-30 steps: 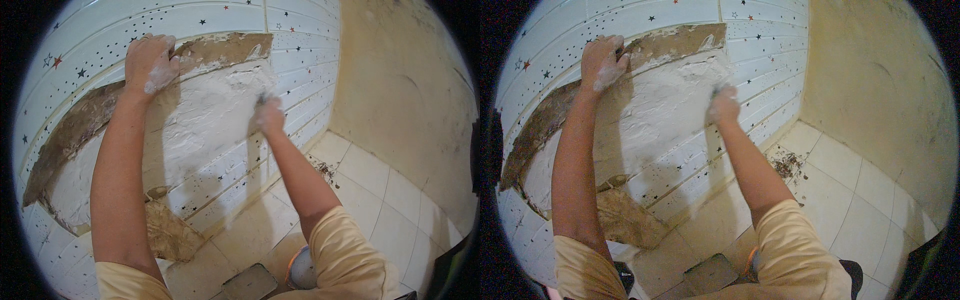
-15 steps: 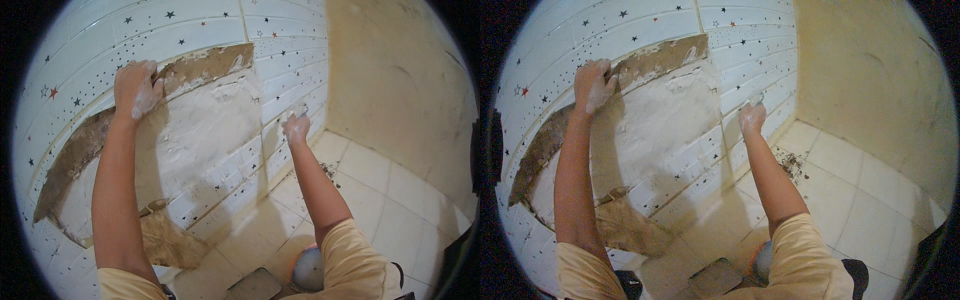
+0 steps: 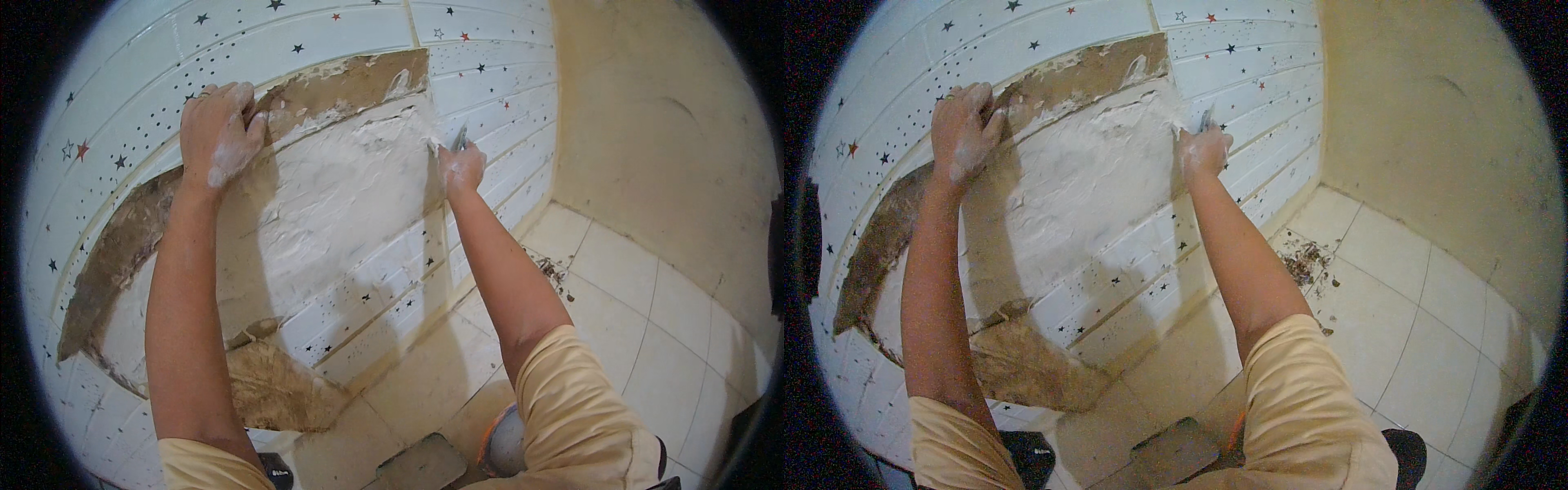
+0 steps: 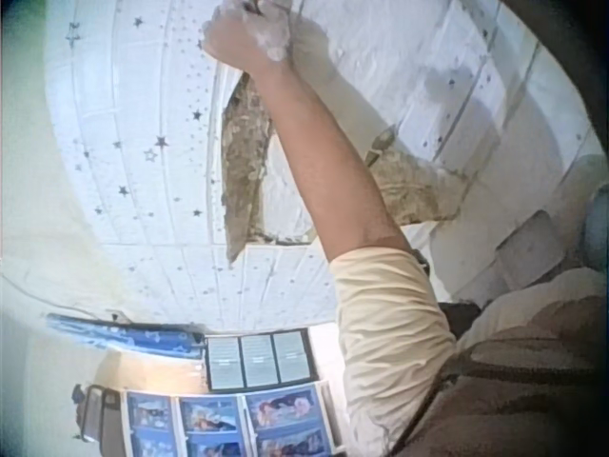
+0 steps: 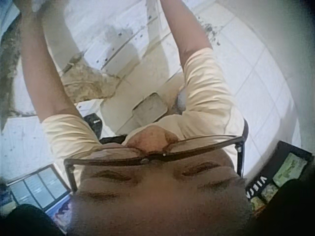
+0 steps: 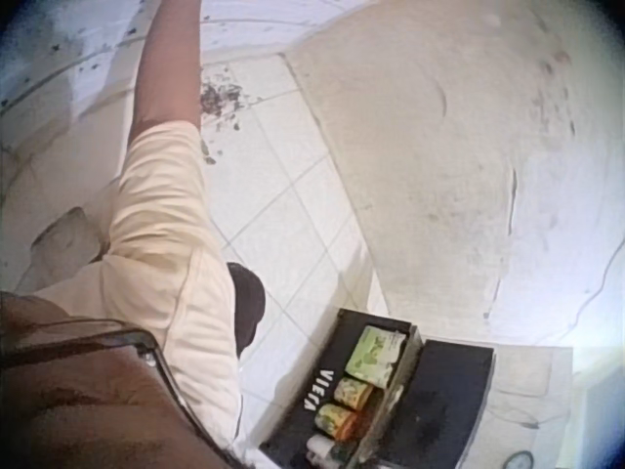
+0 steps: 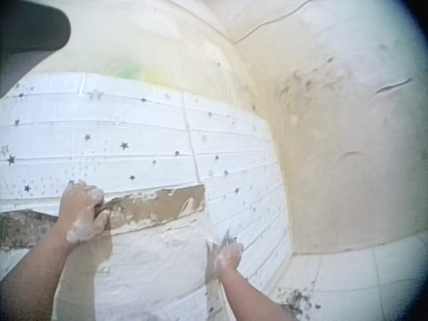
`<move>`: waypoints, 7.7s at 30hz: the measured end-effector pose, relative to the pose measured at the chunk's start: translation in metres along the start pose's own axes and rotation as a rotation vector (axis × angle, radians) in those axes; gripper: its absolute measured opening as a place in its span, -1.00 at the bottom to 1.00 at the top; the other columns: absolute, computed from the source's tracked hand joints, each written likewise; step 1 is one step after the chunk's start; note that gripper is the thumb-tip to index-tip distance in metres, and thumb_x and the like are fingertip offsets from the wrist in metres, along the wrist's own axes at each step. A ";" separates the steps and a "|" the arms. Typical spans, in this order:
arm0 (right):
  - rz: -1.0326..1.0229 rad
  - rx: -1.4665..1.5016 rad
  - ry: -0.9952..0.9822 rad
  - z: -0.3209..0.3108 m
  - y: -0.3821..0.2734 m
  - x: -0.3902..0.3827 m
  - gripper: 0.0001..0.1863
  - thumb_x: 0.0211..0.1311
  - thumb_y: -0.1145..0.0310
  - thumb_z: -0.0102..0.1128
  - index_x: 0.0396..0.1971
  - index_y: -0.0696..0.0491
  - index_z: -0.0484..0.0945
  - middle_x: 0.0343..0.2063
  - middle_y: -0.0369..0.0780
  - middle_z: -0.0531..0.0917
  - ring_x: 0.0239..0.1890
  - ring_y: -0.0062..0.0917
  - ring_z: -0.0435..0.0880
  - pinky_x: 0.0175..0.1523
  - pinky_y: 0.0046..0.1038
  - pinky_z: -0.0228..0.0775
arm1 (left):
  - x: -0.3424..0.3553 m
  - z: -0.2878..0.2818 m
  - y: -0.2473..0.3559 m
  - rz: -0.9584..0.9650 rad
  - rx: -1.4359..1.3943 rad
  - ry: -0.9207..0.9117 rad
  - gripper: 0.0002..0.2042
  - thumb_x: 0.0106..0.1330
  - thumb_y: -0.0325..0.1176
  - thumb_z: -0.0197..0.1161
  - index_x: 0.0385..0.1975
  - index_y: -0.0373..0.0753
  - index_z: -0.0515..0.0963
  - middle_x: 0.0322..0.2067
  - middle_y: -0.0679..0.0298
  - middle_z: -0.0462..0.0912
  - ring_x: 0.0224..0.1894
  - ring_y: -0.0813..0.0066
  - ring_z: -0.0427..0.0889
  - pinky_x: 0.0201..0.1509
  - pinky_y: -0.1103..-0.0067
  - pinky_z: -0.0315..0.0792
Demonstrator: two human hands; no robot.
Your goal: The person applies a white plaster-like substance to a wall using a putty knife. They repeatedly scoop the material from a container on the floor and spread it over a damaged section of the wall, smoothing the surface.
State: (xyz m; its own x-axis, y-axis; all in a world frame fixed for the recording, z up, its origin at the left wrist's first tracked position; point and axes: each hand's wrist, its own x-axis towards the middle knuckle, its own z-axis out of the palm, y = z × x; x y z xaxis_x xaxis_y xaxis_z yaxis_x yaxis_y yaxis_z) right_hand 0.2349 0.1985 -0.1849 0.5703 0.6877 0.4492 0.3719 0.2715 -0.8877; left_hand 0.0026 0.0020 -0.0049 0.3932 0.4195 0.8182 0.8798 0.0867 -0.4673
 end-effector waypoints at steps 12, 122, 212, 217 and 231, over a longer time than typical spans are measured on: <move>0.098 0.028 -0.107 0.004 0.005 0.008 -0.46 0.00 0.24 0.25 -0.01 0.20 0.45 -0.11 0.04 0.43 -0.09 -0.10 0.52 0.05 -0.23 0.36 | 0.000 0.010 -0.004 0.052 -0.008 0.125 -0.82 0.00 -0.28 0.22 -0.48 -0.22 0.44 -0.45 0.17 0.51 -0.28 0.14 0.47 -0.15 0.32 0.28; 0.172 0.399 -0.177 0.069 0.077 0.067 -0.19 -0.11 0.29 0.44 0.17 0.16 0.23 -0.21 -0.14 0.57 -0.41 -0.48 0.54 -0.46 -0.44 0.36 | -0.003 0.013 -0.010 0.109 0.060 0.083 -0.75 0.07 -0.27 0.20 -0.30 -0.24 0.45 -0.32 0.11 0.52 -0.20 0.10 0.47 -0.09 0.32 0.30; -0.452 -0.456 -0.296 -0.012 -0.027 -0.039 -0.58 0.15 0.28 -0.02 0.02 0.10 0.36 -0.12 0.04 0.40 -0.16 -0.04 0.56 -0.05 -0.17 0.41 | -0.001 0.022 -0.004 0.066 -0.061 0.171 -0.80 0.01 -0.31 0.23 -0.40 -0.21 0.43 -0.37 0.20 0.49 -0.23 0.16 0.44 -0.15 0.26 0.27; -0.537 -0.183 -0.515 -0.021 -0.052 -0.158 -0.55 0.03 0.41 0.05 0.00 0.17 0.38 -0.10 0.07 0.41 -0.19 -0.01 0.54 -0.05 -0.14 0.40 | -0.010 0.013 -0.005 0.024 -0.039 0.099 -0.80 0.01 -0.31 0.24 -0.38 -0.20 0.45 -0.36 0.20 0.49 -0.20 0.17 0.44 -0.11 0.28 0.26; -0.630 -0.181 -0.407 0.004 -0.080 -0.142 -0.62 0.22 0.32 -0.14 -0.04 0.24 0.32 0.08 0.25 0.30 -0.11 0.09 0.52 -0.05 -0.05 0.38 | -0.003 0.012 0.005 -0.008 -0.082 0.115 -0.78 0.00 -0.32 0.23 -0.34 -0.21 0.47 -0.29 0.19 0.52 -0.13 0.19 0.46 -0.06 0.29 0.25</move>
State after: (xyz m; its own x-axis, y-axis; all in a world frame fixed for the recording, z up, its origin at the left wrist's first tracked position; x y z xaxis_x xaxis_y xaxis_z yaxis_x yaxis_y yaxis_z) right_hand 0.1214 0.0824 -0.1783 -0.0903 0.6427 0.7608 0.6707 0.6040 -0.4306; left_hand 0.0026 0.0119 -0.0132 0.4104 0.3120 0.8568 0.8999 0.0131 -0.4358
